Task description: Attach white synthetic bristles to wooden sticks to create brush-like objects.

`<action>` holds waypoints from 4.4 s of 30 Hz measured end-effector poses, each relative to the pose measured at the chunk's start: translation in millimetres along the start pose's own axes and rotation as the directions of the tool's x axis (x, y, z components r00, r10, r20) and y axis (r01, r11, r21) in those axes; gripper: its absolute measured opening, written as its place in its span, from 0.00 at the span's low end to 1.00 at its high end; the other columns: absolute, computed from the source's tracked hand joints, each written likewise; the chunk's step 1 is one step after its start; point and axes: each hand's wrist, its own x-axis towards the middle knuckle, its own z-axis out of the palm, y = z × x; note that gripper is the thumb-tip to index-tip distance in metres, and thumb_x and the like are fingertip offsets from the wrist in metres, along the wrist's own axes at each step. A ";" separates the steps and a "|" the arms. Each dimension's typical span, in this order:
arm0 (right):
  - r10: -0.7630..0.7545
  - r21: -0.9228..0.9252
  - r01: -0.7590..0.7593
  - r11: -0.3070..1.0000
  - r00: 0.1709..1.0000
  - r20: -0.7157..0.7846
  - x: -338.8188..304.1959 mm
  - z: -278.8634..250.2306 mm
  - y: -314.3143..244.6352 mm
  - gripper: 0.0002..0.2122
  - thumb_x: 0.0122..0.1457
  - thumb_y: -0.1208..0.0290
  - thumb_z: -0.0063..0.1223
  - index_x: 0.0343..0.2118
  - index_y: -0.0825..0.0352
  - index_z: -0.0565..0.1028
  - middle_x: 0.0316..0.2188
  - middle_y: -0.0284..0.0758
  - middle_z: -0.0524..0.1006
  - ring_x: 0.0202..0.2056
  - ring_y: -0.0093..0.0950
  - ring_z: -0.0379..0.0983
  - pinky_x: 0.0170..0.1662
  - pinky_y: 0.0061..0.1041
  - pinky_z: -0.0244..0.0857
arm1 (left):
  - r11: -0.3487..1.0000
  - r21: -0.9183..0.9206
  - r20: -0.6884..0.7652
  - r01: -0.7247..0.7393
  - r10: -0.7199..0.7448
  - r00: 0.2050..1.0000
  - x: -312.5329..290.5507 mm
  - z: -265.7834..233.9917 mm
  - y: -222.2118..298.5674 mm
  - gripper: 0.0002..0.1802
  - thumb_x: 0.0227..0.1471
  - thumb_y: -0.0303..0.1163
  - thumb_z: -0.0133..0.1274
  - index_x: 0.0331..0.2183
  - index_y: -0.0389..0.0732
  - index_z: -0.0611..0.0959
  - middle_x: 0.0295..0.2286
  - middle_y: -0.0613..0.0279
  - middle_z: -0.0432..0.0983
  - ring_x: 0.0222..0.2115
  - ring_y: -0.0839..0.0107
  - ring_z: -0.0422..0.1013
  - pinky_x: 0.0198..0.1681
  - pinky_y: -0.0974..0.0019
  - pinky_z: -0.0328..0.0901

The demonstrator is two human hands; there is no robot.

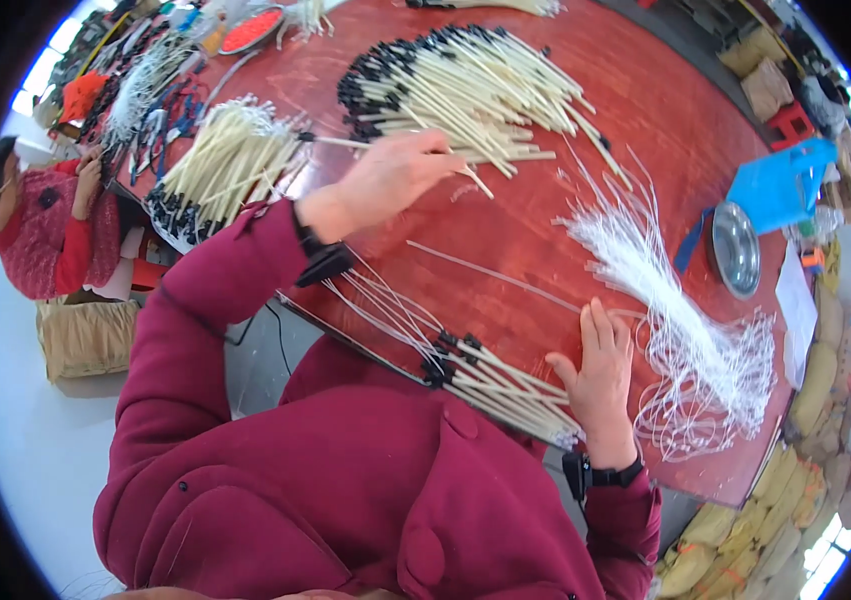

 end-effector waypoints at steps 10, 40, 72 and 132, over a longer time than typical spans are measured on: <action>0.019 0.005 -0.019 1.000 1.000 -0.001 0.7 2.3 0.5 0.36 0.54 0.57 0.65 0.62 0.75 0.68 0.65 0.45 0.66 0.61 0.46 0.61 0.65 0.43 0.56 | 0.899 -0.232 0.164 0.371 -0.340 0.926 -98.4 -31.8 37.9 0.09 0.55 0.25 0.59 0.40 0.37 0.87 0.32 0.56 0.77 0.33 0.55 0.76 0.37 0.58 0.70; 0.047 -0.018 -0.046 0.999 0.998 0.035 -1.2 1.8 0.2 0.40 0.53 0.52 0.66 0.63 0.75 0.67 0.65 0.45 0.65 0.63 0.46 0.59 0.67 0.44 0.54 | 0.917 -0.217 0.154 0.335 -0.307 0.939 -87.1 -17.3 36.1 0.08 0.53 0.27 0.58 0.36 0.37 0.86 0.32 0.58 0.77 0.35 0.56 0.76 0.39 0.55 0.70; -0.115 0.125 0.113 0.986 0.993 0.010 26.5 -5.0 -6.0 0.38 0.51 0.63 0.70 0.63 0.72 0.67 0.66 0.44 0.64 0.60 0.45 0.64 0.63 0.41 0.59 | 0.981 -0.191 0.257 -0.019 0.068 0.964 9.2 41.2 116.6 0.13 0.50 0.35 0.62 0.37 0.41 0.81 0.38 0.58 0.76 0.44 0.59 0.73 0.46 0.56 0.66; 0.017 -0.007 -0.017 1.000 1.000 0.009 9.0 -2.0 -11.6 0.37 0.51 0.60 0.66 0.63 0.71 0.68 0.69 0.43 0.60 0.62 0.43 0.60 0.65 0.43 0.54 | 0.969 -0.240 0.287 0.054 0.018 0.958 32.2 98.0 156.7 0.08 0.54 0.29 0.51 0.37 0.40 0.80 0.38 0.56 0.76 0.42 0.59 0.74 0.45 0.54 0.68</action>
